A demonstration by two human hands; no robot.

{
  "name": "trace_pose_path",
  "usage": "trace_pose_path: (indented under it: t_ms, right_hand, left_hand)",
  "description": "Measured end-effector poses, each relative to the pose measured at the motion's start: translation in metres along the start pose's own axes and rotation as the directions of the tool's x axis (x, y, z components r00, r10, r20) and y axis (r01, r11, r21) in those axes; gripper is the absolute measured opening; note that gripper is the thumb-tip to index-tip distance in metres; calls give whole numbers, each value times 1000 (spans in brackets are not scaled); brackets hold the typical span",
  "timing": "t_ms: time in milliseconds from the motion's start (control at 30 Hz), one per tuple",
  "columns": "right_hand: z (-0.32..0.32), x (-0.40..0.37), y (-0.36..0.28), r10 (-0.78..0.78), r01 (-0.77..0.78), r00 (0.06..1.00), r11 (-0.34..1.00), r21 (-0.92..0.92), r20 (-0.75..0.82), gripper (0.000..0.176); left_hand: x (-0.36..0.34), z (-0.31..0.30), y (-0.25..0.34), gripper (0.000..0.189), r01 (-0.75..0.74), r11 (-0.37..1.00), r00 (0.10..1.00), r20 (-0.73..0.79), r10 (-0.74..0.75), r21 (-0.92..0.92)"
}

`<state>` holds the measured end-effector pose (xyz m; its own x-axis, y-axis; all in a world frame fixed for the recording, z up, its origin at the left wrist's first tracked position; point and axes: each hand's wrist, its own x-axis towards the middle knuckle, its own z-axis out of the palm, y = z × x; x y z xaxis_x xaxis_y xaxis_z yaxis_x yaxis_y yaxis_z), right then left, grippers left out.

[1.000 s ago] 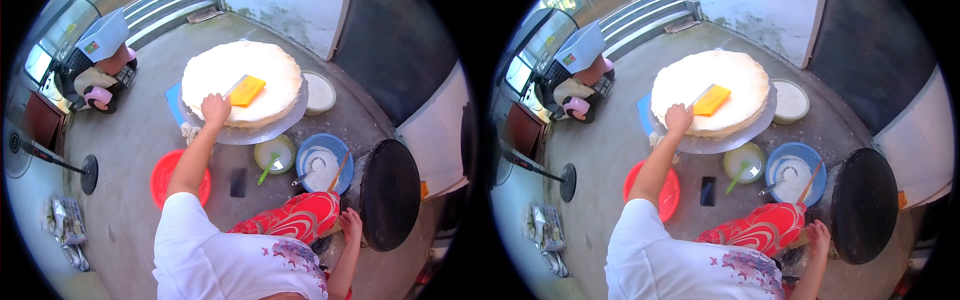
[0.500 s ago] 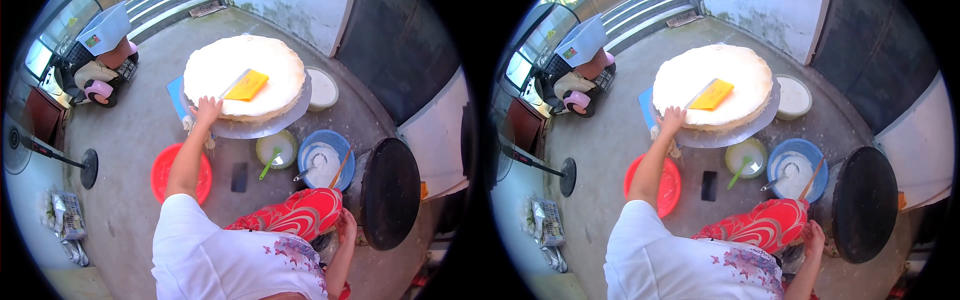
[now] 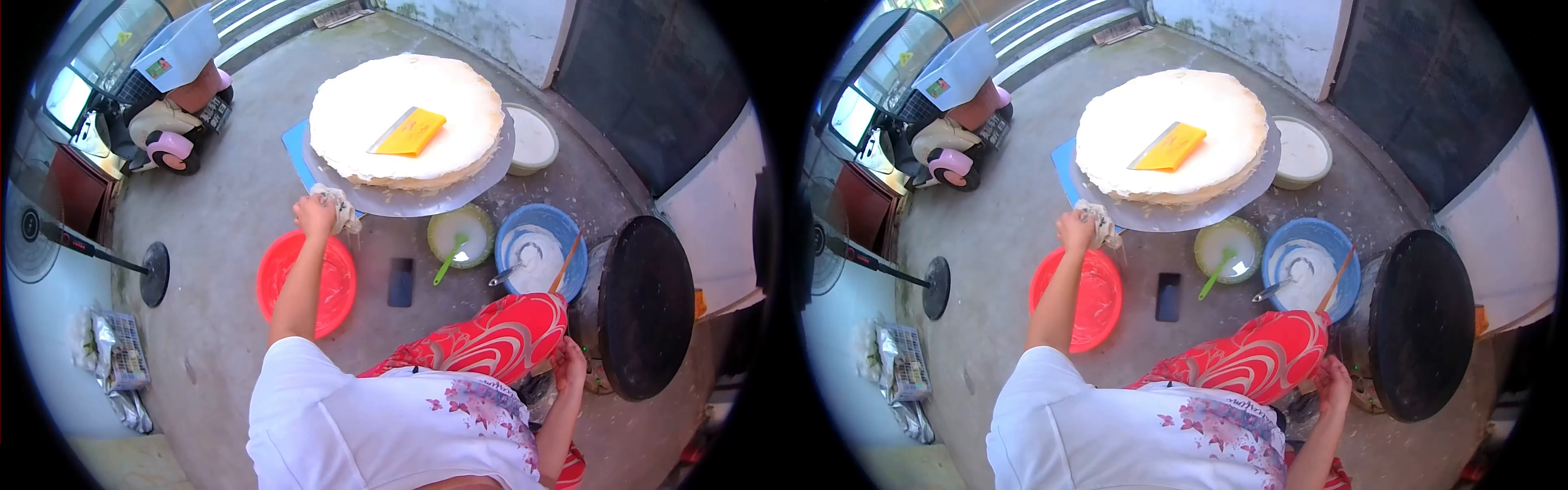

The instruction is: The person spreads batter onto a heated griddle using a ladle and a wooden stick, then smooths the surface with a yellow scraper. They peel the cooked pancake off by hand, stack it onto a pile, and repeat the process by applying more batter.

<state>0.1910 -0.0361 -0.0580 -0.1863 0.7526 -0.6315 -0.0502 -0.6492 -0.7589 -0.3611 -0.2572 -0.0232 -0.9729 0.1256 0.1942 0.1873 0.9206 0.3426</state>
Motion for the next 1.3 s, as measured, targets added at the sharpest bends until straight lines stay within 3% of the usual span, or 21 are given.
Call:
trace_pose_path:
  t_ms: [33,100,133,200,267,300,400,467,500,533,600,667,733,767,833,900,967,1000,1067,1200,1300]
  right_hand:
    - [-1,0,1,-6,6,1000,1000,10,4,24]
    - [-4,-1,0,-53,53,998,998,17,18,23]
    - [-4,-4,-2,-99,98,995,995,21,30,22]
    - [3,-14,-11,-220,219,976,972,-90,1,23]
    - [26,-36,-33,-383,385,922,898,-213,50,25]
    - [42,-51,-45,-440,459,888,867,-195,133,26]
    - [82,-91,-73,-519,621,735,774,-125,437,37]
    - [108,-123,-82,-454,633,594,773,-37,664,86]
    - [108,-120,-78,-457,790,463,601,-120,759,86]
    - [119,-140,-76,-459,733,394,679,29,797,89]
    - [117,-161,-76,-405,784,398,616,-76,823,62]
    - [102,-178,-79,-379,765,431,635,-108,819,50]
    - [86,-199,-84,-429,906,379,354,-234,820,37]
    - [78,-211,-86,-449,902,396,352,-249,801,37]
    - [64,-230,-86,-589,837,230,525,151,775,46]
    - [72,-247,-81,-623,811,-2,457,366,782,45]
    - [86,-266,-82,-627,762,-191,391,517,755,45]
    - [91,-273,-80,-621,738,-253,372,563,742,45]
    - [94,-283,-79,-612,711,-333,337,618,717,44]
    - [92,-289,-80,-584,687,-400,318,653,706,44]
    - [94,-286,-82,-556,691,-404,335,641,727,43]
  left_hand:
    - [1,-2,-2,36,-4,1000,1000,-2,4,-1]
    - [3,-11,1,30,-86,867,993,24,112,-491]
    - [-3,-25,15,30,-100,861,992,22,128,-498]
    - [-27,-62,43,21,60,387,953,168,252,-920]
    - [-53,-111,75,15,163,59,855,170,490,-985]
    - [-68,-134,92,15,169,52,840,172,514,-984]
    - [-113,-178,132,13,301,-163,611,59,790,-939]
    - [-141,-189,151,13,184,-279,300,-216,929,-942]
    - [-157,-195,158,13,218,-281,254,-223,941,-935]
    - [-174,-201,163,14,31,-244,210,-232,950,-969]
    - [-196,-206,172,16,-134,-236,120,-253,960,-962]
    - [-213,-207,178,17,-500,-313,107,-416,903,-808]
    - [-219,-214,174,16,-475,-276,137,-379,915,-836]
    - [-222,-218,172,15,-475,-208,199,-334,921,-855]
    - [-231,-227,166,16,-378,-191,203,-282,937,-906]
    - [-238,-241,166,16,-288,-152,207,-217,954,-945]
    - [-247,-254,165,24,-194,-371,-25,-373,927,-908]
    - [-245,-255,169,24,-187,-365,-36,-365,930,-912]
    - [-234,-256,185,36,210,-434,-492,-478,728,-876]
    - [-259,-263,188,44,208,-535,-431,-568,702,-819]
    - [-279,-263,191,49,409,-535,-300,-663,686,-739]
